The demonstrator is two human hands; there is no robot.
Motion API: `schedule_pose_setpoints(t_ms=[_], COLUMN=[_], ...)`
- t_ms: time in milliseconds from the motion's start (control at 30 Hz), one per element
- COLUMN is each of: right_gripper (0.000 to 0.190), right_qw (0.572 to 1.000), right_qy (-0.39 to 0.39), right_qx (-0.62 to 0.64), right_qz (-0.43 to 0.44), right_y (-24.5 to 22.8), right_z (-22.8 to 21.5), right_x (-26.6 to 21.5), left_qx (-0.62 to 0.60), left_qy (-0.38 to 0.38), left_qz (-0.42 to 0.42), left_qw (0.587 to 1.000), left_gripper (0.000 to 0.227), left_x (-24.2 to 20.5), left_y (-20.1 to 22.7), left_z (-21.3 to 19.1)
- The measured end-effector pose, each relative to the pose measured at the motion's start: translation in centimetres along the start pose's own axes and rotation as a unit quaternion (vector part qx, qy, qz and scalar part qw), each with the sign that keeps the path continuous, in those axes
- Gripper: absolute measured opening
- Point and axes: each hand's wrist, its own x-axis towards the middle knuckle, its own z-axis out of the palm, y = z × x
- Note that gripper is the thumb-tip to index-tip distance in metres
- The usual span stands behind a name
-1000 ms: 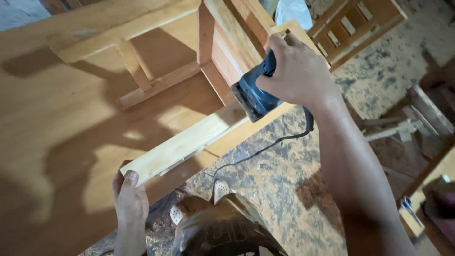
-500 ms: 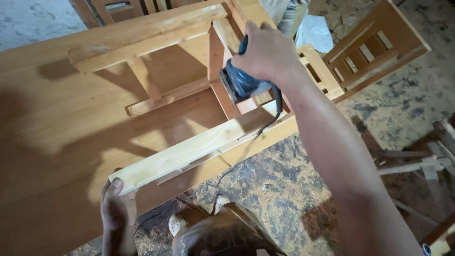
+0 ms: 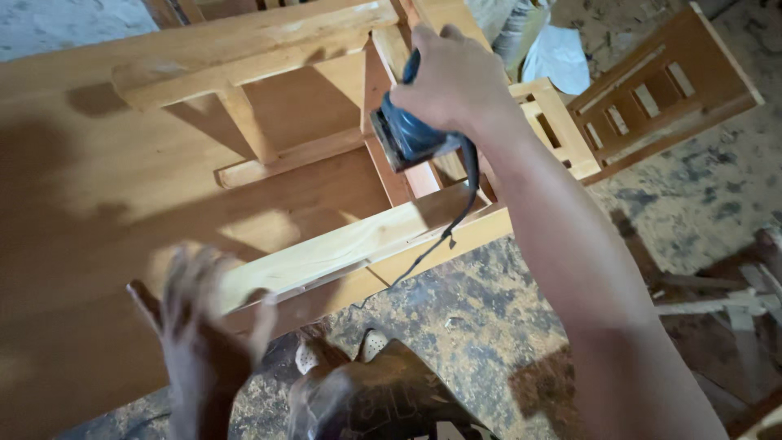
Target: The person sands the surface and edges of a wooden chair using a hand-held power sander, moving the sander across various components of the chair.
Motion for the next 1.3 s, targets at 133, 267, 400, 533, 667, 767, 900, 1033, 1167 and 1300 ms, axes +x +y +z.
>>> schedule_pose_setpoints(t_ms=[133,267,400,533,667,767,900,1033,1167,1300], right_gripper=[0.056,0.051,0.053,0.054,0.050,0.049,0.048,0.048,0.050,0.054], right_qw=[1.000,0.998,0.999,0.996,0.997,0.998,1.000,1.000,0.999,0.999], right_qy=[0.011,-0.026,-0.008,-0.034,-0.013,-0.015,0.002,0.008,0.029,0.031], right_qx=[-0.007,0.003,-0.021,-0.031,-0.033,-0.029,-0.008,0.001,-0.003,-0.013], right_qz=[0.007,0.051,0.042,0.073,0.063,0.057,0.029,-0.005,-0.033,-0.026], right_y=[-0.3,-0.7,-0.9,-0.4,-0.3,0.5,0.5,0.7,0.8,0.6], right_z=[-1.0,-1.8,-2.1,-1.5,-1.2,-0.7,-0.2,0.5,1.4,2.0], right_x=[-3.2,-5.1,-5.0,-5.2,-4.0,-2.0,1.9,6.1,9.6,12.0], left_qx=[0.011,0.020,0.024,0.017,0.000,-0.006,-0.006,-0.024,-0.016,-0.036], left_qy=[-0.083,-0.256,-0.246,-0.242,-0.214,-0.212,-0.277,-0.158,-0.203,-0.211], left_qz=[0.038,0.035,0.077,0.079,0.083,0.077,0.054,0.056,0.058,0.060], left_qw=[0.996,0.966,0.966,0.967,0.973,0.974,0.959,0.986,0.977,0.975], left_gripper=[0.073,0.077,0.073,0.070,0.069,0.069,0.070,0.072,0.078,0.077], left_x=[2.0,3.3,3.5,2.9,3.0,3.1,3.2,2.7,2.1,1.9], left_y=[0.5,-0.8,-1.8,-1.8,-2.0,-1.8,-1.8,-1.9,-2.5,-2.9], left_z=[-1.2,-1.1,-0.7,-0.6,-0.5,-0.6,-0.5,0.1,0.9,1.4])
